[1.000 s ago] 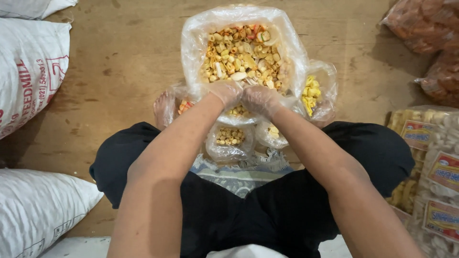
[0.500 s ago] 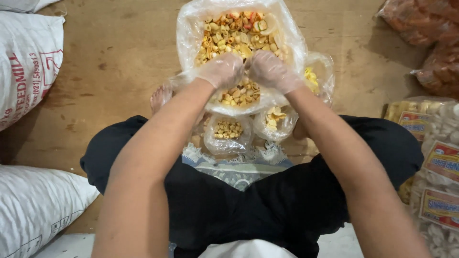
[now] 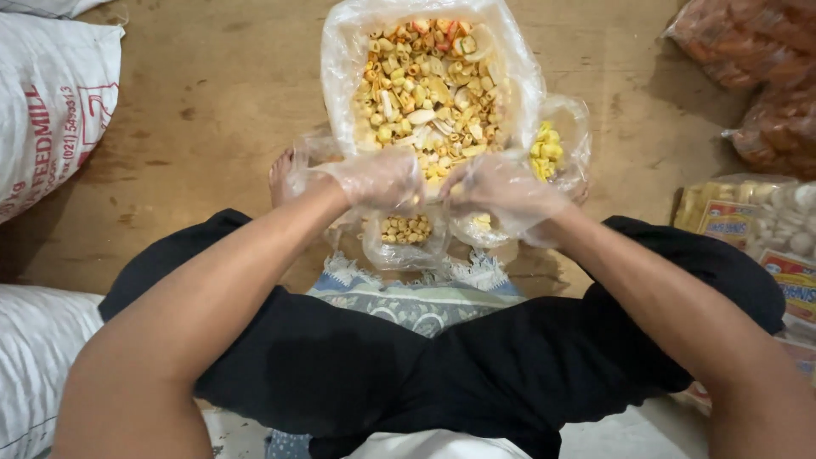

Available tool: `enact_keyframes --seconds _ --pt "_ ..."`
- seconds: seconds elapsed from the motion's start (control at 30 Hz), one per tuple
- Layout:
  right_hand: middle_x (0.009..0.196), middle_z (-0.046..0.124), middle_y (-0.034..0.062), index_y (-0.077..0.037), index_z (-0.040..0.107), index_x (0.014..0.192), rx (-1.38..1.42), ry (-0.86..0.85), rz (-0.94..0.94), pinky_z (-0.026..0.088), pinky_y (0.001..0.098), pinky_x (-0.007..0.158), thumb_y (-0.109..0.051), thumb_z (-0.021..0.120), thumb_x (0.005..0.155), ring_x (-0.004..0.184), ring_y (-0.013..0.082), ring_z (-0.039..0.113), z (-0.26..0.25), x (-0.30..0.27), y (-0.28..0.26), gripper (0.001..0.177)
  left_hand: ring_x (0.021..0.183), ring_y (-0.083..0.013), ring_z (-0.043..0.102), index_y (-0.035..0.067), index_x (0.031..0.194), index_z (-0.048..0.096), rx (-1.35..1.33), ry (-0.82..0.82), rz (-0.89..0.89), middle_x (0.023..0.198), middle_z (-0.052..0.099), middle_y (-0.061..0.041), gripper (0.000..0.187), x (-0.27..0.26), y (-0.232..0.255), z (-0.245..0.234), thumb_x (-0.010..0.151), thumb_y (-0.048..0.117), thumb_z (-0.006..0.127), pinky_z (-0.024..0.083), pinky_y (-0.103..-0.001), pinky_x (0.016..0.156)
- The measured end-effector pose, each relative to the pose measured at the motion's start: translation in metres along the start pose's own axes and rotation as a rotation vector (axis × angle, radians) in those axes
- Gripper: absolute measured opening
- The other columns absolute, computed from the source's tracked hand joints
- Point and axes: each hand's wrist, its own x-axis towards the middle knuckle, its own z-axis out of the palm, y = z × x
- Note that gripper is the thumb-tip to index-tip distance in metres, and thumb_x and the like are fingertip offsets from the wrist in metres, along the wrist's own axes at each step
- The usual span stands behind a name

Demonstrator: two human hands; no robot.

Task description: The person sits on the floor and uses gloved hands to sort a mixture of puffed snacks from a large plastic bag into several smaller plastic bags. The person repeatedly scoops snacks and distributes them among the smaller bags.

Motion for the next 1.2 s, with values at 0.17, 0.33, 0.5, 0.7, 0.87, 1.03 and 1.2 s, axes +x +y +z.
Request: enact_keyframes --seconds 0.17,0.33,0.5,0.7,0.87,1.03,1.2 --pt "0.095 0.075 0.0182 0.002 0.075 0.104 0.489 -0.186 -0.051 0.058 0.034 0.086 0.001 0.077 0.08 0.086 0.0236 0.072 0.018 -0.005 0.045 0.024 0.072 -0.0195 0.075 0.025 0.08 0.082 -0.009 -0.152 -0.247 0.069 0.075 0.0 0.019 -0.007 -0.012 0.033 0.064 0.034 0.082 0.058 -0.032 0.076" --pt "0.104 0.078 0.0178 0.0 0.075 0.107 0.49 -0.268 -0.205 0.056 0.0327 0.099 -0.002 0.081 0.078 0.098 0.0232 0.075 0.041 0.027 0.086 0.029 0.075 -0.0193 0.076 0.023 0.092 0.082 -0.169 -0.197 -0.25 0.077 0.078 -0.004 0.023 -0.027 0.016 0.021 0.071 0.03 0.082 0.058 -0.03 0.077" --pt "0.105 0.076 0.0175 0.0 0.073 0.108 0.475 -0.317 -0.295 0.057 0.032 0.097 -0.004 0.08 0.08 0.098 0.0227 0.075 0.05 0.042 0.096 0.029 0.065 -0.0158 0.075 0.022 0.095 0.081 -0.145 -0.256 -0.264 0.07 0.076 -0.004 0.023 -0.012 0.003 0.035 0.074 0.03 0.082 0.059 -0.028 0.066" --pt "0.106 0.073 0.0171 0.0 0.069 0.11 0.441 -0.401 -0.426 0.059 0.0309 0.095 -0.007 0.078 0.083 0.098 0.0219 0.075 0.063 0.057 0.11 0.029 0.061 -0.0149 0.074 0.018 0.094 0.079 -0.051 -0.288 -0.276 0.065 0.074 -0.003 0.021 0.006 -0.019 0.053 0.079 0.032 0.08 0.059 -0.028 0.061" --pt "0.107 0.07 0.0166 -0.001 0.065 0.112 0.401 -0.486 -0.567 0.061 0.0298 0.092 -0.01 0.076 0.085 0.099 0.0212 0.074 0.074 0.076 0.11 0.03 0.058 -0.0116 0.073 0.021 0.074 0.076 -0.004 -0.315 -0.324 0.059 0.071 0.002 0.023 -0.004 0.002 0.045 0.079 0.043 0.079 0.057 -0.024 0.061" --pt "0.116 0.069 0.0156 -0.004 0.067 0.108 0.135 -0.404 -0.757 0.062 0.0319 0.085 -0.017 0.076 0.088 0.101 0.0241 0.074 0.088 0.095 0.124 0.026 0.076 -0.0232 0.074 0.019 0.079 0.078 0.105 -0.309 -0.323 0.072 0.074 -0.006 0.037 0.0 -0.004 0.051 0.078 0.056 0.078 0.059 -0.033 0.075" --pt "0.11 0.066 0.0121 -0.009 0.067 0.097 -0.187 -0.239 -0.984 0.062 0.0349 0.072 -0.028 0.074 0.091 0.092 0.0263 0.072 0.098 0.107 0.131 0.022 0.094 -0.0326 0.075 0.016 0.083 0.08 0.197 -0.302 -0.288 0.084 0.077 -0.013 0.048 0.001 -0.007 0.056 0.075 0.064 0.076 0.059 -0.04 0.086"
